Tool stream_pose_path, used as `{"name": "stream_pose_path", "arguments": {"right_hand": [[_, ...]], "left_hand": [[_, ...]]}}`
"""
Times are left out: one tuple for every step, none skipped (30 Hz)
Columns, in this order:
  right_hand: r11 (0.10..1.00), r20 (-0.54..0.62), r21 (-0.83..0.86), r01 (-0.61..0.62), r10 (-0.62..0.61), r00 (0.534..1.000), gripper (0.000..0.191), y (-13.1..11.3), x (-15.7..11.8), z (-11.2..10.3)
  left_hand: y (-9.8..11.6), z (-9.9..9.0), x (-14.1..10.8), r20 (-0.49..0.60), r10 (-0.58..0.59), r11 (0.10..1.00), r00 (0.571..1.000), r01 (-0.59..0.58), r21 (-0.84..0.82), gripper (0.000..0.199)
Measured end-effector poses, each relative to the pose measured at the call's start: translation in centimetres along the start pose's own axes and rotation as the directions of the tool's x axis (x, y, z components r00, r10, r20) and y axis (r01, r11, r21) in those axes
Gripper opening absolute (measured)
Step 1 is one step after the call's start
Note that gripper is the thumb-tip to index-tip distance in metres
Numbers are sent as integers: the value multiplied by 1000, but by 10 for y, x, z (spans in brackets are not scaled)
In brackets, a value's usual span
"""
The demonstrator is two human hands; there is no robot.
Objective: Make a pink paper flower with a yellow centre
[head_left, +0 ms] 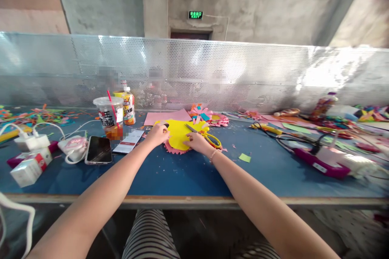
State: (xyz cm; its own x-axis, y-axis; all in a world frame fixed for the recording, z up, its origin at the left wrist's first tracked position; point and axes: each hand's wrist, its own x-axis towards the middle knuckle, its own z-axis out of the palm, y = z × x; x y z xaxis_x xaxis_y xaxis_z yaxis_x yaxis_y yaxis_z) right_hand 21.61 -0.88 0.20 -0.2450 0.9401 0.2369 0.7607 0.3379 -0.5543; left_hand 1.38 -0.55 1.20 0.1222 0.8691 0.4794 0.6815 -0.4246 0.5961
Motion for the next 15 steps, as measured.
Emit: {"name": "stream_pose_path", "arguments": {"right_hand": [[1000, -7, -24, -3, 3, 1000, 41, -2, 0, 0], [999, -10, -42, -7, 6, 1000, 40, -3, -1, 1], [998, -10, -58, -6, 5, 1000, 40, -4, -1, 2], [997, -9, -78, 0, -1, 1000, 39, -5, 0, 3], [995, -11, -96, 13, -14, 1000, 38, -5, 0, 4], [994, -16, -108, 28, -29, 999, 36, -5, 1, 6], [992, -23, -118, 42, -45, 999, 34, -5, 1, 8], [991, -35, -126, 52, -57, 998, 33, -5, 2, 10], [990, -48, -132, 57, -64, 997, 31, -5, 2, 12], [989, -55, -138, 61, -69, 996, 31, -5, 2, 13], [987, -57, -145, 68, -76, 995, 30, -6, 2, 15], [985, -52, -155, 77, -86, 995, 29, -6, 2, 16], [981, -44, -169, 92, -100, 994, 28, -7, 2, 16], [977, -32, -185, 108, -116, 993, 27, -8, 1, 17], [972, -19, -201, 124, -130, 991, 26, -8, 0, 17]], "left_hand": [[1, 0, 0, -13, 73, 997, 997, -73, 19, 10], [2, 2, -1, 8, 142, 989, 990, -143, 27, 16], [4, 4, -2, 57, 204, 978, 977, -206, 30, 22], [5, 7, -4, 122, 251, 966, 960, -256, 27, 26], [7, 11, -5, 190, 278, 958, 942, -286, 18, 29], [7, 15, -7, 252, 287, 954, 924, -298, 8, 30], [8, 19, -9, 297, 276, 958, 914, -288, -4, 31], [8, 22, -10, 330, 253, 965, 909, -263, -13, 32], [7, 25, -10, 351, 225, 972, 909, -233, -21, 33], [6, 26, -10, 364, 200, 979, 910, -204, -29, 33], [5, 26, -10, 373, 183, 983, 910, -182, -37, 34], [4, 26, -10, 378, 173, 985, 909, -169, -44, 34], [3, 26, -9, 382, 172, 985, 908, -165, -52, 35], [1, 25, -8, 386, 174, 985, 906, -164, -58, 35], [0, 24, -8, 392, 176, 984, 903, -166, -58, 36]]}}
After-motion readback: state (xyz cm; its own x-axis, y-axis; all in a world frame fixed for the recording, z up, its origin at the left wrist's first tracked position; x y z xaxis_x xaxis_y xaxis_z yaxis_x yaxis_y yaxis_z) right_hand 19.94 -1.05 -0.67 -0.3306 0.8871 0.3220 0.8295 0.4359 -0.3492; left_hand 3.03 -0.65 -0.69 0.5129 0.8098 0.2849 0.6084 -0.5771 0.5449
